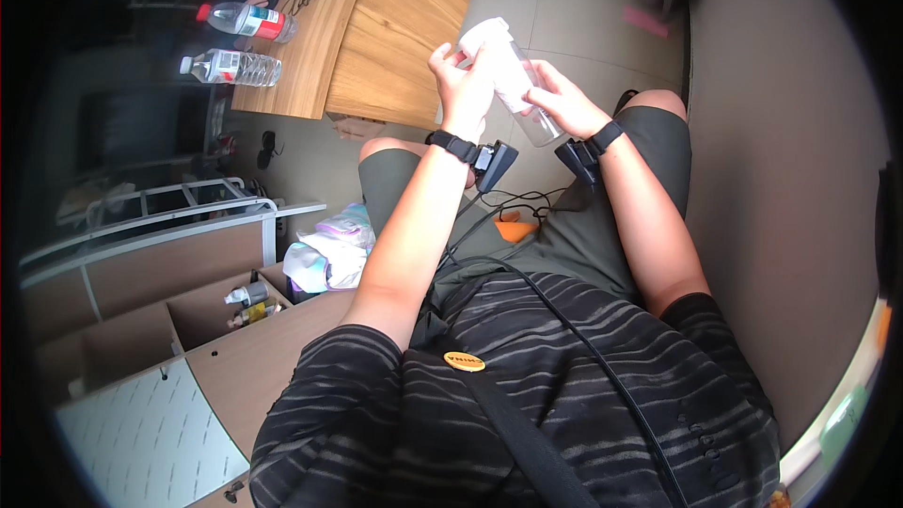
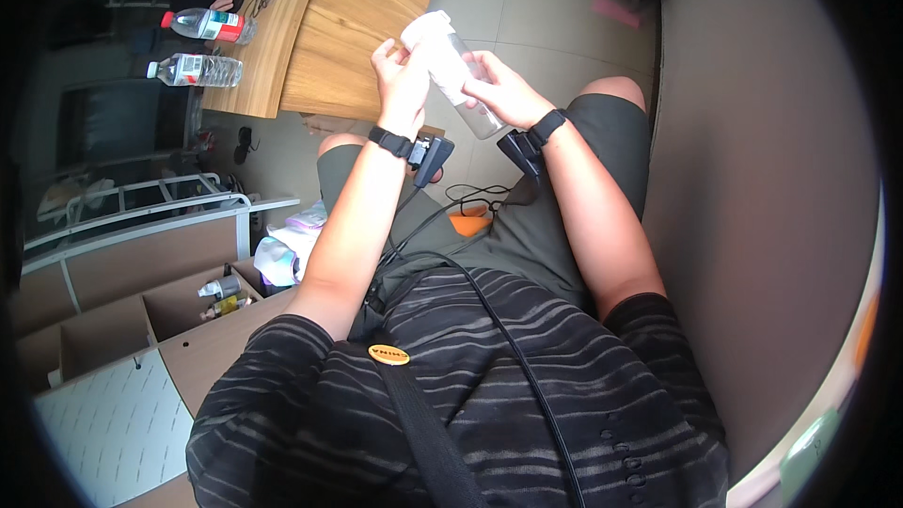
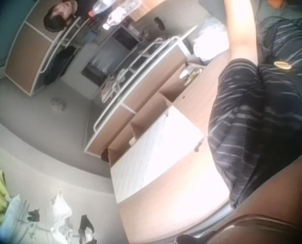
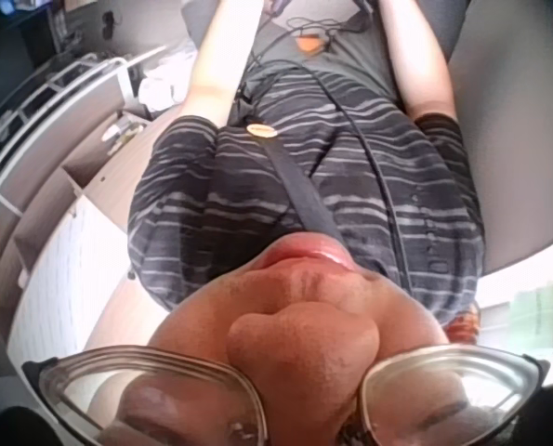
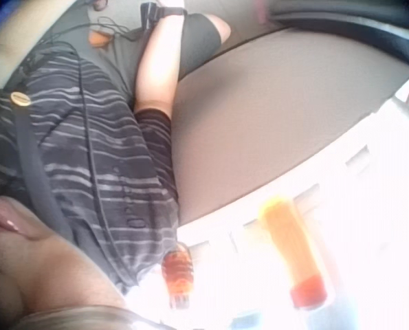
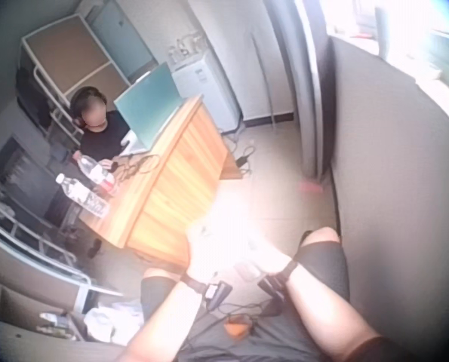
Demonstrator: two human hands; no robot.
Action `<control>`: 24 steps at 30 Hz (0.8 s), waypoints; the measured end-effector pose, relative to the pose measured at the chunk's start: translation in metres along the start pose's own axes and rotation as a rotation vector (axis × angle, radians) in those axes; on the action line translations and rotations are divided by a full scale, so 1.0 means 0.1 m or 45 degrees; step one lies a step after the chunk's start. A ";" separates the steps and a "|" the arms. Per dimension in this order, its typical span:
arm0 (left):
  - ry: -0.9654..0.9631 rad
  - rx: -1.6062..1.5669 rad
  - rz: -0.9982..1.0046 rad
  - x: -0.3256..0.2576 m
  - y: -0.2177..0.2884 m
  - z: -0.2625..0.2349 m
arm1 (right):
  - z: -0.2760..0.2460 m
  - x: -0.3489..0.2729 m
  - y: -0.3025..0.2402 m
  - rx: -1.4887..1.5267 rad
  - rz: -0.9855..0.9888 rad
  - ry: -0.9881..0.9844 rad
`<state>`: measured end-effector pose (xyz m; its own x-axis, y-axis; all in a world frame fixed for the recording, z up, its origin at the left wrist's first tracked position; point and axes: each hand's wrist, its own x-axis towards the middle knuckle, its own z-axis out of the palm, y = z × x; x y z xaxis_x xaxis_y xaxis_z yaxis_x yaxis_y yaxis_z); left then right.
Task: The person removes a clear portable cup and its lid from a plastic wrapper and then attaches the lid to the cup body.
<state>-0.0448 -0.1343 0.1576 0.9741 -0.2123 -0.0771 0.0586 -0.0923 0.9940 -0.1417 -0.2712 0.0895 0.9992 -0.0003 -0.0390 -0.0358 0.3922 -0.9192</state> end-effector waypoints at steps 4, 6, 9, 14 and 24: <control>-0.006 -0.156 -0.089 0.09 -0.15 -0.05 | 0.02 0.06 0.05 -0.104 -0.120 0.085; -0.423 -0.297 -0.034 0.10 -0.14 -0.08 | 0.02 0.06 0.07 -0.191 -0.156 0.114; -0.382 -0.305 -0.136 -0.06 -0.13 0.00 | 0.01 0.05 0.07 -0.225 -0.111 0.122; -0.391 -0.290 -0.175 -0.06 -0.16 0.00 | 0.00 0.07 0.12 -0.004 -0.241 0.024; -0.347 -0.894 -0.281 -0.11 0.08 -0.30 | 0.06 -0.03 -0.19 0.113 -0.190 -0.064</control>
<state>-0.0483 -0.1033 0.1686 0.8414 -0.5002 -0.2046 0.4573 0.4573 0.7627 -0.1439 -0.2736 0.1096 0.9929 -0.0192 0.1172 0.1124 0.4708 -0.8750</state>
